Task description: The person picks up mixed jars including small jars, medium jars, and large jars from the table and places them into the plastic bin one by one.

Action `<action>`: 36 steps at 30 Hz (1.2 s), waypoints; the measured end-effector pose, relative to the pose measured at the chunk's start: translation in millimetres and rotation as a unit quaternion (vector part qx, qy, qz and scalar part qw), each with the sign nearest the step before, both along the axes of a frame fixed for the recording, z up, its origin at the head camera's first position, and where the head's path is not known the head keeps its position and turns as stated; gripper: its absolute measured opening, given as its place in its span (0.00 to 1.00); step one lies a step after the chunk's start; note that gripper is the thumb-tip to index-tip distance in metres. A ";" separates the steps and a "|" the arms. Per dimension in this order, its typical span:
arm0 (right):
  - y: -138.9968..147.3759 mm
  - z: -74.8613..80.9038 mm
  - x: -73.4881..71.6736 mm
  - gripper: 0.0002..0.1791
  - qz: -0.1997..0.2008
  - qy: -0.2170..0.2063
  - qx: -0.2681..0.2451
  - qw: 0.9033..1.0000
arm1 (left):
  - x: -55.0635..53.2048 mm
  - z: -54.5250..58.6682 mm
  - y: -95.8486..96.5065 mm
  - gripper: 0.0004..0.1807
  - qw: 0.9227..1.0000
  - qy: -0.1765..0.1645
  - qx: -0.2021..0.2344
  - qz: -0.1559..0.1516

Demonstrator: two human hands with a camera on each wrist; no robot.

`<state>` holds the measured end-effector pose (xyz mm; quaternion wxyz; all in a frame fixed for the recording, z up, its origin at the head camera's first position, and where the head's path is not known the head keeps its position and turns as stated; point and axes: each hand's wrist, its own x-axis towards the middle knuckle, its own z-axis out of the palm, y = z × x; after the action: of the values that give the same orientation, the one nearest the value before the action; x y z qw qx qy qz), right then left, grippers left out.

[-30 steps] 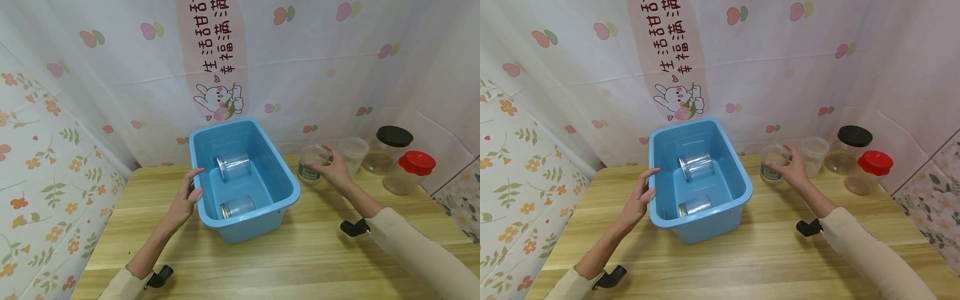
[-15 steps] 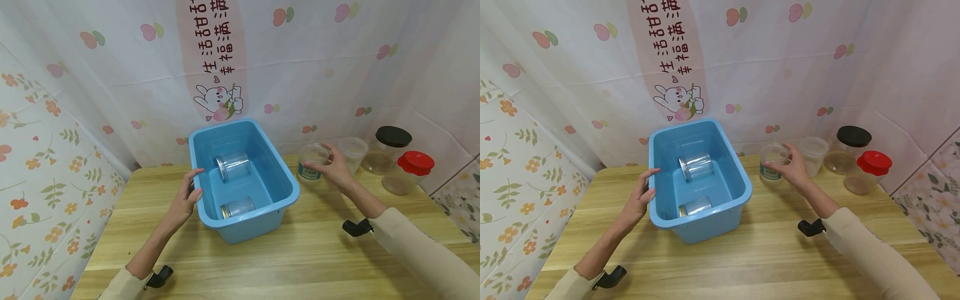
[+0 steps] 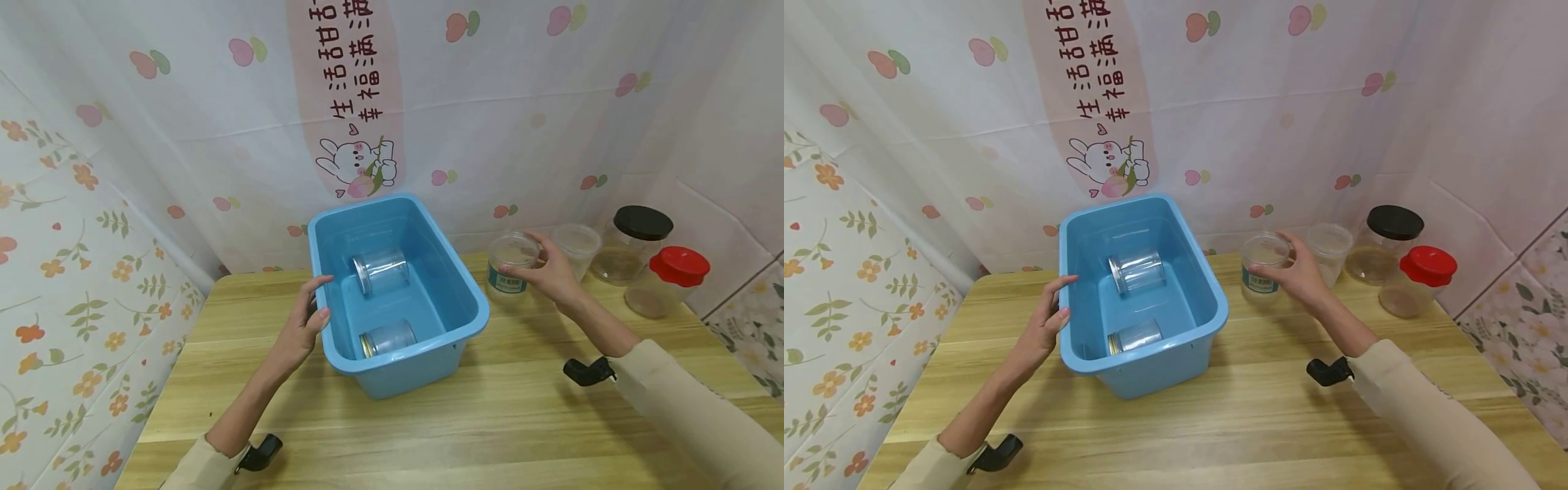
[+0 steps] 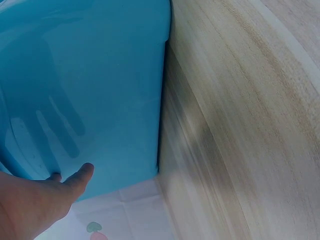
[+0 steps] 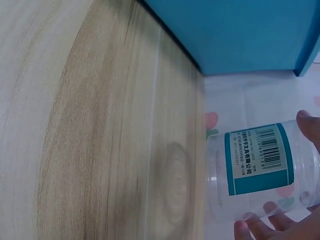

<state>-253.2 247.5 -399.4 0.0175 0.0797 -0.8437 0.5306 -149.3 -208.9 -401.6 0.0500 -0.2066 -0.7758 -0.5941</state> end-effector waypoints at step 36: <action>-10.2 29.2 6.3 0.51 0.020 0.023 -0.002 1.000 | -1.1 -1.0 0.2 0.28 1.000 0.003 0.007 -0.002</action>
<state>-246.9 237.3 -370.2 0.0262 0.1081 -0.8404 0.5304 -150.4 -208.7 -402.6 0.0529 -0.2095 -0.7712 -0.5988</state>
